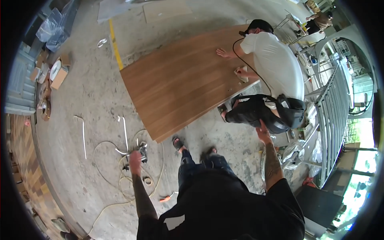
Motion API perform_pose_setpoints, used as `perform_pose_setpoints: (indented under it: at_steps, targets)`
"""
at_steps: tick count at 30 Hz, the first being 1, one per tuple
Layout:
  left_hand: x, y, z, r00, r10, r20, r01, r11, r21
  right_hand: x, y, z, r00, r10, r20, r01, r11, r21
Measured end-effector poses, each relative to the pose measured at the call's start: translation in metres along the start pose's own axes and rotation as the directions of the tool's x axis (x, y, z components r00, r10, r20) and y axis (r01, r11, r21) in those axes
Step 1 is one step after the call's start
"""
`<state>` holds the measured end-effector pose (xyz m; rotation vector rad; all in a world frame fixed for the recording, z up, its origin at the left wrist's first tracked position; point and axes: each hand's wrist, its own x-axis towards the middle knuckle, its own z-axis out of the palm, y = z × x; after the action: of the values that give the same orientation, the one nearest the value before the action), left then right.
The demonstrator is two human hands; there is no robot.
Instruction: Cleaning and polishing a large wooden table surface using a spray and a cloth in a workshop setting.
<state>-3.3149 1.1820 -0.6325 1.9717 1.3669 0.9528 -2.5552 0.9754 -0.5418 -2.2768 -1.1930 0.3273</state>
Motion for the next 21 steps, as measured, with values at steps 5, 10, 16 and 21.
perform_pose_setpoints:
  at_steps: [5, 10, 16, 21]
  targets:
    - [0.215, 0.233, -0.045, 0.939, -0.33, 0.101, 0.284, 0.572, -0.77, -0.059, 0.05, -0.006, 0.59, 0.728, 0.35, -0.798, 0.592, 0.114]
    - [0.272, 0.378, -0.112, 0.907, 0.393, -0.151, -0.314, 0.392, -0.865, -0.087, -0.012, 0.013, 0.353, 0.756, 0.551, -0.894, 0.447, -0.04]
    - [0.291, 0.511, -0.167, 0.663, 0.741, -0.101, -0.257, 0.099, -0.961, -0.032, -0.041, 0.054, 0.389, 0.662, 0.641, -0.825, 0.56, -0.079]
    - [0.306, 0.551, -0.092, 0.742, 0.58, -0.336, -0.45, 0.059, -0.891, 0.064, -0.023, 0.108, 0.419, 0.352, 0.837, -0.792, 0.592, 0.147]
